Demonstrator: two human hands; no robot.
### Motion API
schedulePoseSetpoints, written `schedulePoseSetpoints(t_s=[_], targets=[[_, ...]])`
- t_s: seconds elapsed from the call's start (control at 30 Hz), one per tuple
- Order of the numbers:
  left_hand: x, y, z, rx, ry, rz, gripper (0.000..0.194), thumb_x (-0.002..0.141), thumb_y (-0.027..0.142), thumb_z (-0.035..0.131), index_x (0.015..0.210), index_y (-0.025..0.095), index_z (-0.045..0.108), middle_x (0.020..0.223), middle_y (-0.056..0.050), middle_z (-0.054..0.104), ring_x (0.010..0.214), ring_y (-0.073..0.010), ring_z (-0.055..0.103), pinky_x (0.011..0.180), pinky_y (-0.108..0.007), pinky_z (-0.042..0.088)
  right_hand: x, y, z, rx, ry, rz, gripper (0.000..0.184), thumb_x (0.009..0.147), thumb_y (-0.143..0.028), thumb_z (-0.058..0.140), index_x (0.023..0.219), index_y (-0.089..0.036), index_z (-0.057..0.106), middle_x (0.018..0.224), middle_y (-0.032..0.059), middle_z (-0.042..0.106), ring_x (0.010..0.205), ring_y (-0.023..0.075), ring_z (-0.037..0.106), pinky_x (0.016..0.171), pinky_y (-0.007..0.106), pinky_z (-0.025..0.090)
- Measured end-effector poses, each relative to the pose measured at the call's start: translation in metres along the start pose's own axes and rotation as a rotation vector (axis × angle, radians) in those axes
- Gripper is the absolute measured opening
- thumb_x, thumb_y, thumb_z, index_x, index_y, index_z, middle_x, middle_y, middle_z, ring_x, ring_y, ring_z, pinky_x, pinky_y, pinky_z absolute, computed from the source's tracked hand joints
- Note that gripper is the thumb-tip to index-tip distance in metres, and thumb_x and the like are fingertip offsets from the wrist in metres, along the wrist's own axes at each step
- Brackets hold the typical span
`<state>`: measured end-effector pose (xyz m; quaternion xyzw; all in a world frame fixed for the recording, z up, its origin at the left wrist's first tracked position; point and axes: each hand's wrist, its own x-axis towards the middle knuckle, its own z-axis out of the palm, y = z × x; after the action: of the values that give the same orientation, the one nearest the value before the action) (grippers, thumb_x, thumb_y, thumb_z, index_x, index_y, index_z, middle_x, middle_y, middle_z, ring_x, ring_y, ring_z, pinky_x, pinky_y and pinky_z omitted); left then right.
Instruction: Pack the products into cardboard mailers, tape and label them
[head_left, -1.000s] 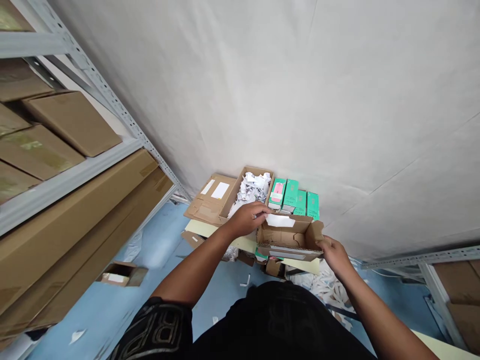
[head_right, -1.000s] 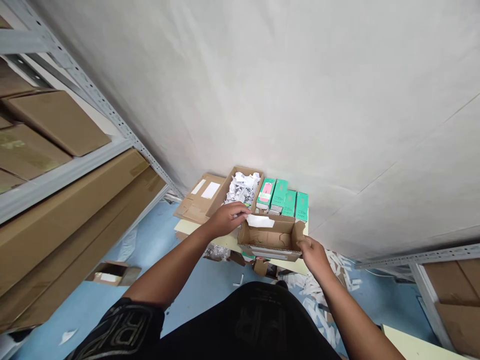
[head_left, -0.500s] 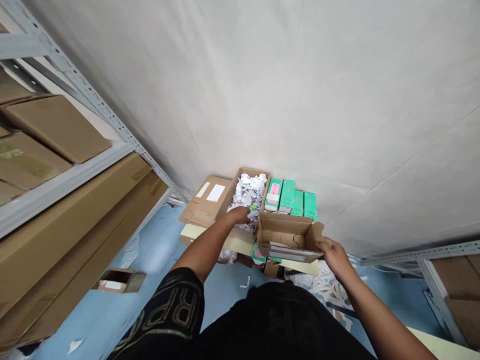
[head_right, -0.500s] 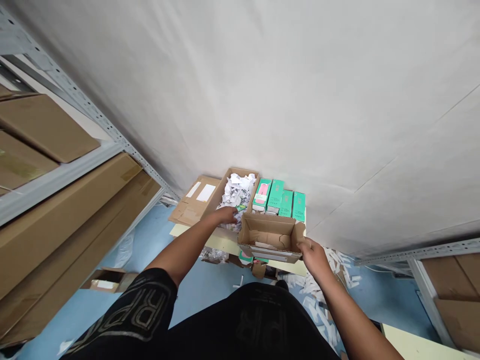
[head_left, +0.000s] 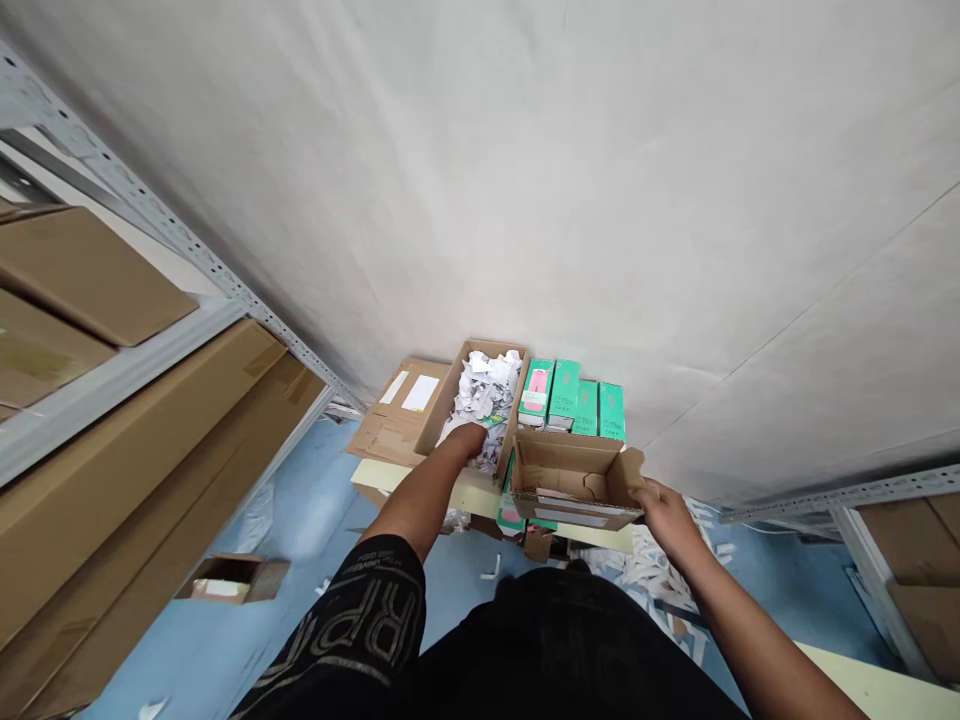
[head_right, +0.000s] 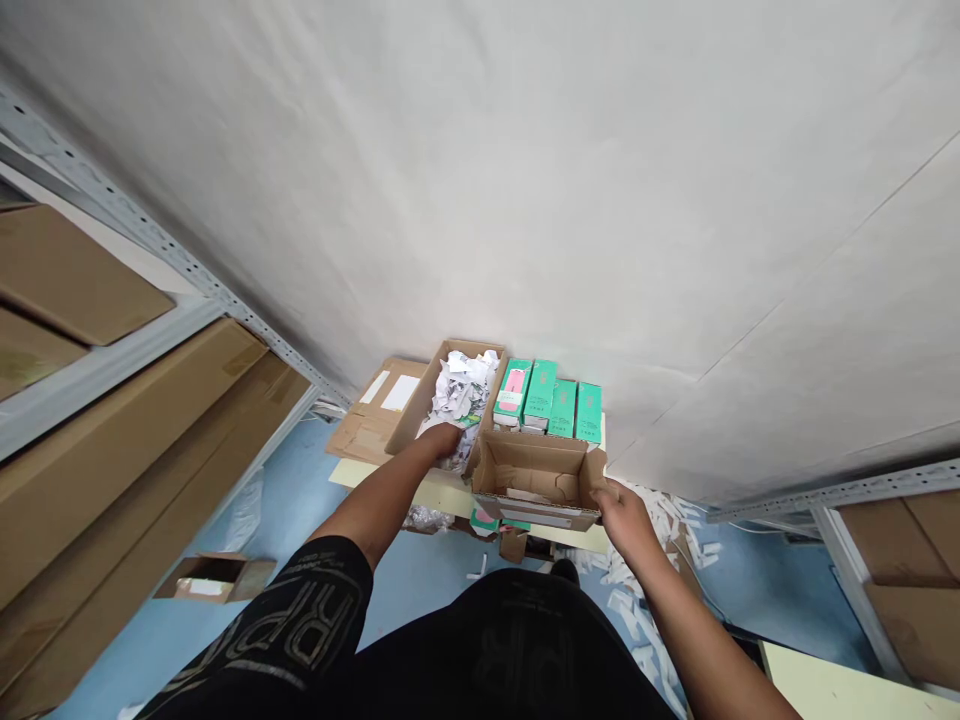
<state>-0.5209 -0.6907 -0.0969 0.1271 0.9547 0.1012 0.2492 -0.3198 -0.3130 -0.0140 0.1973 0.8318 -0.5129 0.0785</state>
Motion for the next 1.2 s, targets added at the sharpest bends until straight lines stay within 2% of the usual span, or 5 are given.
schedulePoseSetpoints(t_s=[0.4, 0.63, 0.8, 0.97, 1.2], targets=[[-0.059, 0.001, -0.061, -0.125, 0.431, -0.071, 0.025, 0.100, 0.025, 0.046, 0.114, 0.017, 0.065, 0.112, -0.014, 0.073, 0.106, -0.0262, 0.067, 0.092, -0.034, 0.050, 0.000, -0.005, 0.006, -0.015, -0.020, -0.018, 0.035, 0.075, -0.046, 0.054, 0.086, -0.020, 0.075, 0.074, 0.0038, 0.071, 0.076, 0.0258, 0.066, 0.063, 0.030, 0.049], [-0.130, 0.045, -0.089, -0.559, 0.577, 0.290, 0.014, 0.096, 0.031, 0.052, 0.096, 0.020, 0.062, 0.086, 0.000, 0.068, 0.079, -0.0166, 0.062, 0.073, -0.026, 0.047, -0.002, -0.007, 0.009, -0.028, -0.037, -0.035, 0.031, 0.076, -0.045, 0.054, 0.082, -0.020, 0.071, 0.075, 0.0032, 0.069, 0.074, 0.0235, 0.063, 0.061, 0.029, 0.048], [-0.160, 0.099, -0.076, -0.386, 0.454, 0.540, 0.009, 0.094, 0.024, 0.055, 0.093, 0.021, 0.063, 0.090, -0.001, 0.067, 0.081, -0.0168, 0.060, 0.074, -0.027, 0.044, -0.006, -0.012, 0.011, -0.029, -0.037, -0.041, 0.031, 0.075, -0.044, 0.054, 0.082, -0.020, 0.071, 0.073, 0.0027, 0.070, 0.072, 0.0232, 0.063, 0.062, 0.029, 0.047], [-0.156, 0.112, -0.049, -0.289, 0.452, 0.628, 0.007, 0.090, 0.018, 0.057, 0.093, 0.022, 0.062, 0.092, -0.003, 0.066, 0.088, -0.0193, 0.061, 0.081, -0.031, 0.047, -0.012, -0.008, 0.010, -0.011, -0.017, -0.033, 0.032, 0.074, -0.044, 0.054, 0.082, -0.020, 0.073, 0.073, 0.0029, 0.071, 0.070, 0.0231, 0.062, 0.061, 0.029, 0.045], [-0.160, 0.106, -0.034, -0.659, 0.689, 0.366, 0.029, 0.089, 0.026, 0.063, 0.117, 0.019, 0.062, 0.124, -0.012, 0.065, 0.115, -0.0256, 0.063, 0.098, -0.041, 0.053, -0.023, 0.003, 0.000, -0.004, 0.109, -0.068, 0.034, 0.076, -0.046, 0.052, 0.083, -0.019, 0.073, 0.079, 0.0047, 0.074, 0.078, 0.0257, 0.064, 0.066, 0.030, 0.044]])
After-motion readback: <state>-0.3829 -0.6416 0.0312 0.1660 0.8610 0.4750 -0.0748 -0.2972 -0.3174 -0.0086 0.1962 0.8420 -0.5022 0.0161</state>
